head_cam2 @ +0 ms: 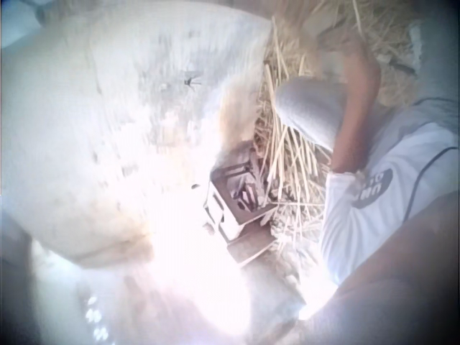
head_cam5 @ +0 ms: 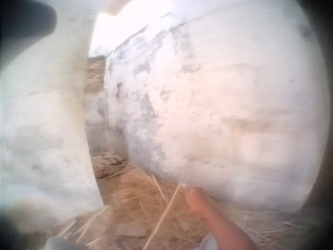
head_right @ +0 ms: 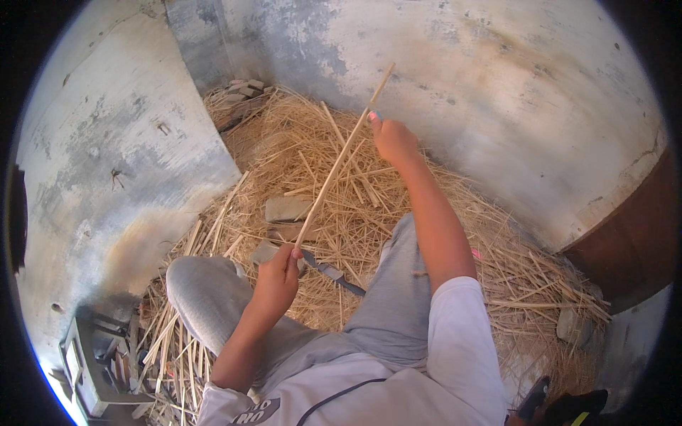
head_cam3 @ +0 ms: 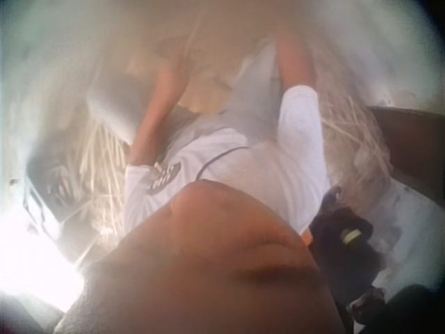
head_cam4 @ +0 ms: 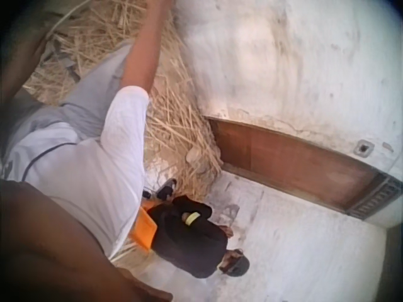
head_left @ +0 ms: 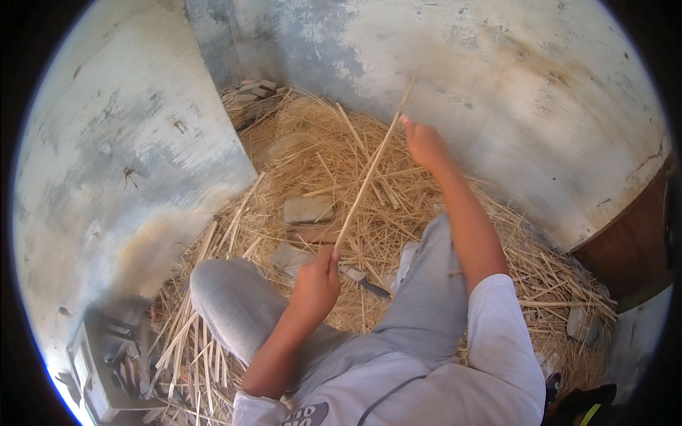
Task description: The person sits on a straw-covered floor and uses a knife to sharpen a long, thin wooden stick. They hold the stick with one hand and scrape the blade along its length to create a pointed tip. The person repeatedly adjusts their grip and rotates the stick to refine the point.
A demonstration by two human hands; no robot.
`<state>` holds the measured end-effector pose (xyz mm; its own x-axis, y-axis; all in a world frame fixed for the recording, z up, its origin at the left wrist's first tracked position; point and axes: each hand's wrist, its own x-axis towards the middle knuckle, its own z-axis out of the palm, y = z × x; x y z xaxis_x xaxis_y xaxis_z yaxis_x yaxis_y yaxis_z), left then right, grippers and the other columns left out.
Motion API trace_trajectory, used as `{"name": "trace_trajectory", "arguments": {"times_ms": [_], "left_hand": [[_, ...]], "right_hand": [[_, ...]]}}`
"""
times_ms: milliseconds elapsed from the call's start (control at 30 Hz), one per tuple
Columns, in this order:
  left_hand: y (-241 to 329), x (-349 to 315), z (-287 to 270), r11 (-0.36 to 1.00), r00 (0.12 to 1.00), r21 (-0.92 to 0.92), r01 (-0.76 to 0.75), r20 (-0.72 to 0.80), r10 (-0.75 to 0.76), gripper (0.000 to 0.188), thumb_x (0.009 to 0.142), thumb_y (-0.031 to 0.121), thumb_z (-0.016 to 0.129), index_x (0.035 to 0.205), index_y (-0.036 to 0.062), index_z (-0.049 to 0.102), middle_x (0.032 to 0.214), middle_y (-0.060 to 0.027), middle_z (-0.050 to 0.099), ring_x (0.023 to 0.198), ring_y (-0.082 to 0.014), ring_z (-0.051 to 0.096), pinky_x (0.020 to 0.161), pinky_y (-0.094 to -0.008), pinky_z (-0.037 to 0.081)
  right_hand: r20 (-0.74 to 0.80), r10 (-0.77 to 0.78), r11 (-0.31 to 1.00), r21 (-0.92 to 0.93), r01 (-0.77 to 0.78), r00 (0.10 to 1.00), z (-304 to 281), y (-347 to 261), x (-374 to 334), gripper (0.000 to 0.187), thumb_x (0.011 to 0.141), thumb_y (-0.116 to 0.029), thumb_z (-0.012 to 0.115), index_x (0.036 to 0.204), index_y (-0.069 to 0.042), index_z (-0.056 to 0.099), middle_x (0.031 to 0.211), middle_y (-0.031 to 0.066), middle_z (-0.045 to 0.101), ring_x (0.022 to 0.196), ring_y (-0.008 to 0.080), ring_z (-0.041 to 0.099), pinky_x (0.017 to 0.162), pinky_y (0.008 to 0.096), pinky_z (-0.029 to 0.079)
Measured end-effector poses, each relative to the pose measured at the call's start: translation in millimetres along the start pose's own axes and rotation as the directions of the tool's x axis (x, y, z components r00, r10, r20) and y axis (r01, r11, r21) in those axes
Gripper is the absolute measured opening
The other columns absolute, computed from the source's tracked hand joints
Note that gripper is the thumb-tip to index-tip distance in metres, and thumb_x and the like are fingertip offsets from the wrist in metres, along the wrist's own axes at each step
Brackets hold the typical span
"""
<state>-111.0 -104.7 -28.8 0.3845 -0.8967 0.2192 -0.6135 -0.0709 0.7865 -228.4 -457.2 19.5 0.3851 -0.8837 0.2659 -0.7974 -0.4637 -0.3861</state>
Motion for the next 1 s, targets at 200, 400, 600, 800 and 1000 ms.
{"name": "trace_trajectory", "arguments": {"times_ms": [200, 400, 600, 800, 1000], "left_hand": [[-3, -10, 3, 0.980, 0.995, -0.191, 0.051, 0.094, -0.034, 0.019, 0.104, 0.020, 0.050, 0.101, 0.0036, 0.058, 0.065, -0.0157, 0.056, 0.057, -0.0284, 0.058, 0.055, -0.0386, 0.044], [-24, 2, -8, 0.901, 0.983, -0.397, 0.174, 0.117, -0.139, 0.024, 0.106, 0.023, 0.048, 0.099, 0.0031, 0.059, 0.064, 0.0006, 0.050, 0.054, -0.0085, 0.044, 0.051, -0.0262, 0.037], [-13, 17, -40, 0.605, 0.960, -0.746, 0.279, 0.204, -0.192, 0.024, 0.107, 0.025, 0.046, 0.103, 0.0047, 0.058, 0.070, 0.0038, 0.046, 0.055, -0.0039, 0.041, 0.048, -0.0202, 0.032], [-23, 37, -47, 0.566, 0.973, -0.825, 0.008, -0.124, -0.196, 0.026, 0.107, 0.027, 0.045, 0.103, 0.0038, 0.056, 0.079, 0.0017, 0.047, 0.055, -0.0047, 0.041, 0.048, -0.0212, 0.036], [-26, 56, -42, 0.663, 0.804, -0.694, -0.280, -0.547, -0.233, 0.028, 0.107, 0.029, 0.045, 0.113, 0.0034, 0.053, 0.096, -0.0042, 0.055, 0.070, -0.0096, 0.051, 0.068, -0.0296, 0.049]], "right_hand": [[-0.338, 0.293, 0.950, 0.207, -0.233, 0.894, 17, 98, 39, 0.070, 0.104, -0.054, 0.028, 0.078, 0.002, 0.061, 0.065, 0.0175, 0.061, 0.069, 0.0327, 0.065, 0.069, 0.0481, 0.052], [0.206, 0.201, 0.643, 0.710, -0.288, 0.958, -11, 10, -21, 0.060, 0.101, -0.057, 0.042, 0.070, -0.007, 0.054, 0.047, 0.0009, 0.040, 0.037, 0.0147, 0.042, 0.042, 0.0331, 0.040], [0.182, -0.175, 0.611, 0.791, -0.038, 0.968, -30, -58, -85, 0.062, 0.097, -0.063, 0.047, 0.070, -0.008, 0.056, 0.046, -0.0026, 0.041, 0.035, 0.0081, 0.038, 0.036, 0.0255, 0.034], [0.441, -0.371, 0.804, 0.593, 0.045, 0.817, 2, -87, -107, 0.056, 0.085, -0.063, 0.069, 0.070, -0.010, 0.055, 0.053, -0.0051, 0.044, 0.044, 0.0082, 0.044, 0.044, 0.0252, 0.037], [0.374, -0.610, 0.627, 0.767, 0.137, 0.699, 37, -104, -134, 0.056, 0.073, -0.059, 0.082, 0.071, -0.008, 0.059, 0.063, -0.0025, 0.052, 0.060, 0.0111, 0.052, 0.060, 0.0264, 0.045]]}}
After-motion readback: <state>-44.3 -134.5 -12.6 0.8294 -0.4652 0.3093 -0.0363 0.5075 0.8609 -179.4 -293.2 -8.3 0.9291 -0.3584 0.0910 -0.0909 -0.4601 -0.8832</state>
